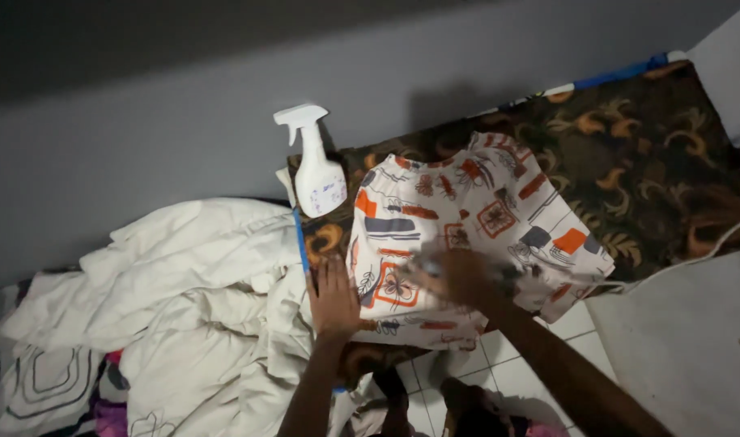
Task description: Ironing a pair of patterned shorts on a flat surface using a spray bottle and an iron.
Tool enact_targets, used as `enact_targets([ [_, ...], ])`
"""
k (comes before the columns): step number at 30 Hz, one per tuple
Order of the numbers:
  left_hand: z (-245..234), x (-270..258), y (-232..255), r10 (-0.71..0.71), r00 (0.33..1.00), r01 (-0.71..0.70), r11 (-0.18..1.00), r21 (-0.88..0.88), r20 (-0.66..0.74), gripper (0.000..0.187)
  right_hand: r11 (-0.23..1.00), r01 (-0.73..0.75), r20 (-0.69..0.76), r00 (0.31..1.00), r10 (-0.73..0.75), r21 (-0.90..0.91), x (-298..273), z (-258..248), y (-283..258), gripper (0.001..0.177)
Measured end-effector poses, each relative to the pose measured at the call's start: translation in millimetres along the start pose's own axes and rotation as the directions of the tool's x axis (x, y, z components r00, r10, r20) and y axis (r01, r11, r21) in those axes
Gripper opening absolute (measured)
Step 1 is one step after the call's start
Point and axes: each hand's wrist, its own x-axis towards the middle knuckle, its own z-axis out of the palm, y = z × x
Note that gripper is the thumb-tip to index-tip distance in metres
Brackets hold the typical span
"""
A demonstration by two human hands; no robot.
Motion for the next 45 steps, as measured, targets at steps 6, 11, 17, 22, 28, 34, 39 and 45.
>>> enact_targets([
  [6,-3.9,-18.7,-4.9,-0.145,0.989,0.143,0.989,0.042,0.04,0.029,0.975,0.193,-0.105,0.978,-0.182,0.108,-20.4,18.1,-24.1,0.035],
  [11,2.7,-31.5,-18.8,-0.138,0.987,0.14,0.99,0.018,-0.078,0.032,0.812,0.584,-0.1,0.808,-0.58,0.01,-20.5,32.7,-22.5,0.042],
  [17,-1.6,-42.2,-25.6,-0.117,0.983,0.109,0.992,-0.062,-0.141,0.032,0.986,0.138,-0.075,0.987,-0.145,-0.092,13.4,39.7,-41.0,0.053],
  [22,-10.2,-43.8,-24.2,-0.122,0.985,0.101,0.98,-0.169,-0.119,0.03,0.985,-0.086,-0.046,0.996,0.079,-0.153,12.2,32.0,-39.5,0.057],
  [28,-2.5,-43.1,-32.6,-0.138,0.988,0.121,0.973,-0.195,-0.076,0.032,0.877,0.423,0.211,0.901,-0.38,-0.226,0.3,19.6,-34.1,0.049],
  [34,0.2,-41.4,-27.9,-0.144,0.985,0.121,0.968,-0.218,-0.095,0.031,0.904,0.317,0.221,0.94,-0.259,-0.288,11.3,4.5,-38.2,0.049],
  [39,4.1,-40.8,-32.0,-0.159,0.98,0.127,0.964,-0.235,-0.123,0.03,0.941,0.039,0.132,0.991,0.006,-0.337,32.0,-4.6,-60.7,0.052],
  [45,-2.9,-44.4,-34.9,-0.096,0.977,0.036,0.955,-0.294,-0.193,0.027,0.963,-0.109,0.004,0.994,0.113,-0.247,55.9,15.1,-41.1,0.053],
])
